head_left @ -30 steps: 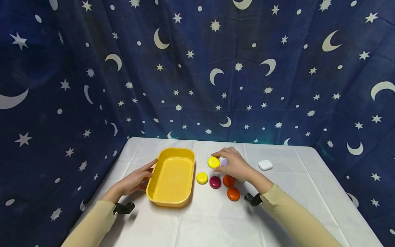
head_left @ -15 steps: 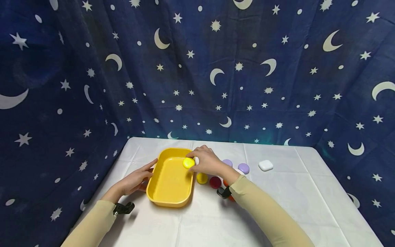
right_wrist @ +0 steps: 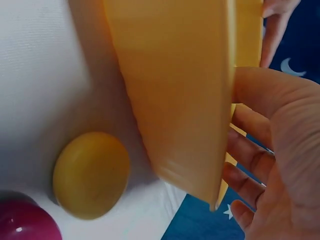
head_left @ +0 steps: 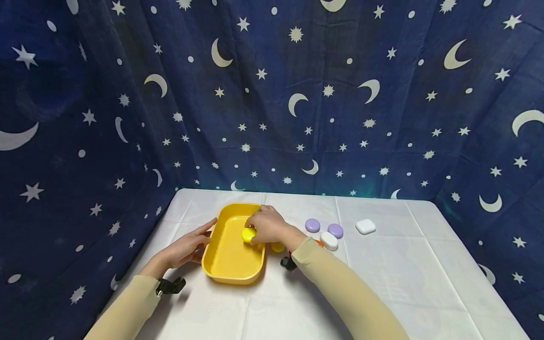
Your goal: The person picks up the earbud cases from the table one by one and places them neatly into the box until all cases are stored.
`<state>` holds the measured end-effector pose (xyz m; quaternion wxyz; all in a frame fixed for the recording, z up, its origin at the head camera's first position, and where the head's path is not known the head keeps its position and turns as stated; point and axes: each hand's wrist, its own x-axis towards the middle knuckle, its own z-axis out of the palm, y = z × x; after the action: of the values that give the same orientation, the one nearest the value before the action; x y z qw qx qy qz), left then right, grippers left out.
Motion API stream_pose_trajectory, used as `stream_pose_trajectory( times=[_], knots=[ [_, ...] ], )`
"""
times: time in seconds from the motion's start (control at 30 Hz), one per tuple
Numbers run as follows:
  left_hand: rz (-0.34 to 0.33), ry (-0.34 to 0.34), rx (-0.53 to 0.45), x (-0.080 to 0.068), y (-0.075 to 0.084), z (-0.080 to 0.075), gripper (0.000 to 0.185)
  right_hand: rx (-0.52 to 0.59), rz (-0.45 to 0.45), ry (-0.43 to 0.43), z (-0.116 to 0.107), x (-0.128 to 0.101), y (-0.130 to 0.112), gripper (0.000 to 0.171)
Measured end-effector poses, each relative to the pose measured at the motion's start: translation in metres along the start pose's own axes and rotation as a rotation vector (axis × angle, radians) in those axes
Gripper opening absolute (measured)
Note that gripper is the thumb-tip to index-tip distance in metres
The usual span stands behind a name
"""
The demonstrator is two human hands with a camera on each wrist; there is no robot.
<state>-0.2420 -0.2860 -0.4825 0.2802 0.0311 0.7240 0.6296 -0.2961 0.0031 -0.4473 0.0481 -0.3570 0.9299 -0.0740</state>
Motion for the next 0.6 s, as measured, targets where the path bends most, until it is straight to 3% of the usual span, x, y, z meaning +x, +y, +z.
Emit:
stream_pose_trajectory(
  times=[0.23, 0.6],
  knots=[
    [-0.005, 0.014, 0.001, 0.001, 0.0, 0.001, 0.072, 0.001, 0.019, -0.032, 0.007, 0.001, -0.004, 0.052],
    [0.002, 0.021, 0.023, 0.0, 0.0, 0.002, 0.071, 0.066, 0.001, 0.082, 0.0, -0.014, 0.007, 0.056]
  ],
)
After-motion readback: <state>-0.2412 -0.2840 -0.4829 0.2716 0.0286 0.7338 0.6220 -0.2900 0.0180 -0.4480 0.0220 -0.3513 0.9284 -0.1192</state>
